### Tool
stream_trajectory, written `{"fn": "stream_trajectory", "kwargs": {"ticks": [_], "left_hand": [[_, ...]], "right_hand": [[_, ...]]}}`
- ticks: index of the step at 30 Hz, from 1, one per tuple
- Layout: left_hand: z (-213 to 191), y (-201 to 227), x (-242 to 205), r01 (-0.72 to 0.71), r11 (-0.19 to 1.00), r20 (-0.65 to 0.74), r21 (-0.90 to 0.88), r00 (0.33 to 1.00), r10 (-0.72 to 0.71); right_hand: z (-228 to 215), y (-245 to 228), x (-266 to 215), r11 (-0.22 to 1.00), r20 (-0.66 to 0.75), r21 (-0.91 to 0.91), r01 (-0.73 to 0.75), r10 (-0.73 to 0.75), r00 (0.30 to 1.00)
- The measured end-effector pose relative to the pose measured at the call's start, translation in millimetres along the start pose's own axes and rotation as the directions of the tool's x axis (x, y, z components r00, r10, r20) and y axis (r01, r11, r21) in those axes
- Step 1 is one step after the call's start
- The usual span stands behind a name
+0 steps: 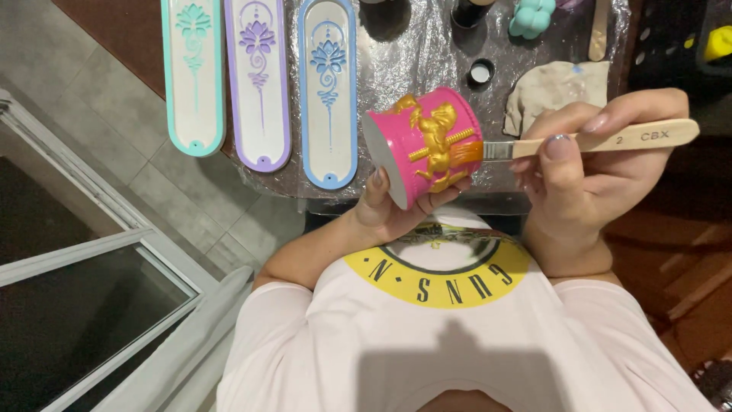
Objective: Painting gold details on a pink decorative cup using a paintbrush
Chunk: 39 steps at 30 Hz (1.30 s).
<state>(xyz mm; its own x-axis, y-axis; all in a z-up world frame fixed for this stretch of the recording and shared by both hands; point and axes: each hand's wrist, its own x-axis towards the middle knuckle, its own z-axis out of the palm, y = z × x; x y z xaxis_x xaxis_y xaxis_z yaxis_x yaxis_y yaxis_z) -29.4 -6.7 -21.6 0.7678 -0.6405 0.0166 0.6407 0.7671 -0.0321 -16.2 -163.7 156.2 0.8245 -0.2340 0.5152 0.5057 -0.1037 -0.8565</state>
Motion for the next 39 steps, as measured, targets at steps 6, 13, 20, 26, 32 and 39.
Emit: {"fn": "stream_trajectory", "kwargs": {"ticks": [6,13,20,26,32,39], "left_hand": [[7,1,3,0.027,1.0,0.021,-0.001,0.999,-0.027],[9,1,2,0.017,0.999,0.009,-0.047,1.0,-0.017],[3,0,3,0.028,0.999,-0.004,-0.029,1.0,-0.029],[7,-1,7,0.003,0.996,0.022,-0.092,1.0,-0.001],[-1,-4,5,-0.028,0.999,0.028,-0.025,0.999,0.029],[11,5,6,-0.009,0.999,0.004,-0.046,1.0,0.009]], "right_hand": [[-1,-3,-3,0.991,-0.014,-0.057,0.12,-0.121,0.993],[-1,3,-7,0.987,-0.074,-0.086,0.137,-0.144,0.987],[0,7,-8,0.977,0.003,-0.051,0.208,-0.208,0.978],[5,12,-14,0.97,0.004,-0.081,0.227,-0.228,0.974],[7,18,-23,0.968,-0.006,-0.078,0.239,-0.24,0.971],[-2,25,-18,0.961,-0.144,-0.124,0.247,-0.263,0.954]]}}
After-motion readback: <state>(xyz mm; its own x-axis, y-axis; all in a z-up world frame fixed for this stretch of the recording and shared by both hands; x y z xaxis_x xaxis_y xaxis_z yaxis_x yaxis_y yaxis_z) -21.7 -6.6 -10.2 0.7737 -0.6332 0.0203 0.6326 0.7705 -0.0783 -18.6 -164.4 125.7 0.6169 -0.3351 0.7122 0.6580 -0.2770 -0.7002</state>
